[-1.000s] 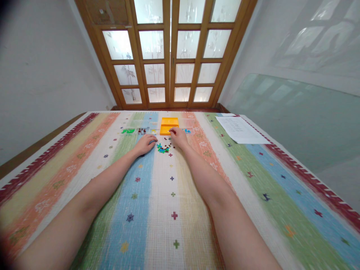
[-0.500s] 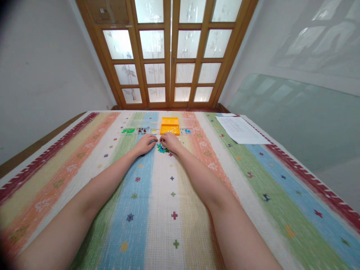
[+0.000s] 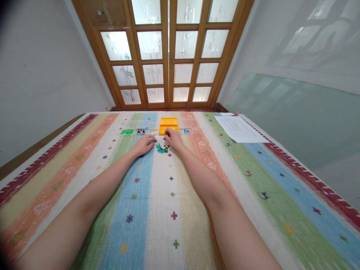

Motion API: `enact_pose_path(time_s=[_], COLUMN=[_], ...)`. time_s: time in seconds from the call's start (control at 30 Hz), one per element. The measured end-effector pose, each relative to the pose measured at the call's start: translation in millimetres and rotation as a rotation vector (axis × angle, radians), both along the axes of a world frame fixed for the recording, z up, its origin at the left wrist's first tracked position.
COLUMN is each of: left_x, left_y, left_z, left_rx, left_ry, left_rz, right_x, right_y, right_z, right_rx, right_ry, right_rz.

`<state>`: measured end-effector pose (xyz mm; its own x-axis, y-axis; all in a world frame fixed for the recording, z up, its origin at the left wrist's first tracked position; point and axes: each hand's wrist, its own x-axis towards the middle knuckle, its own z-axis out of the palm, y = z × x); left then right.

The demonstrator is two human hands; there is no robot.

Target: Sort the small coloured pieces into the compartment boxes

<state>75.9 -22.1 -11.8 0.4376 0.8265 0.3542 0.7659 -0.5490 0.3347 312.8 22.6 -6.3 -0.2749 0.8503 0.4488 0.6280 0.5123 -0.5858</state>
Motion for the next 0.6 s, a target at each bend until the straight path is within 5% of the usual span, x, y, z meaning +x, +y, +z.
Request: enact_pose_path(time_s=[0.3, 0.6], left_x=[-0.5, 1.1], left_y=[0.3, -0.6], left_z=[-0.6, -0.7], left_rx=[0.004, 0.001], left_ry=[-0.016, 0.009], left_rz=[-0.016, -0.013], right_x=[25.1, 31.4], right_y=[17.0, 13.8], right_z=[-0.4, 4.3], right_rx=[0.046, 0.081], right_ry=[0.240, 0.122], right_rz=[-0.181, -0.158])
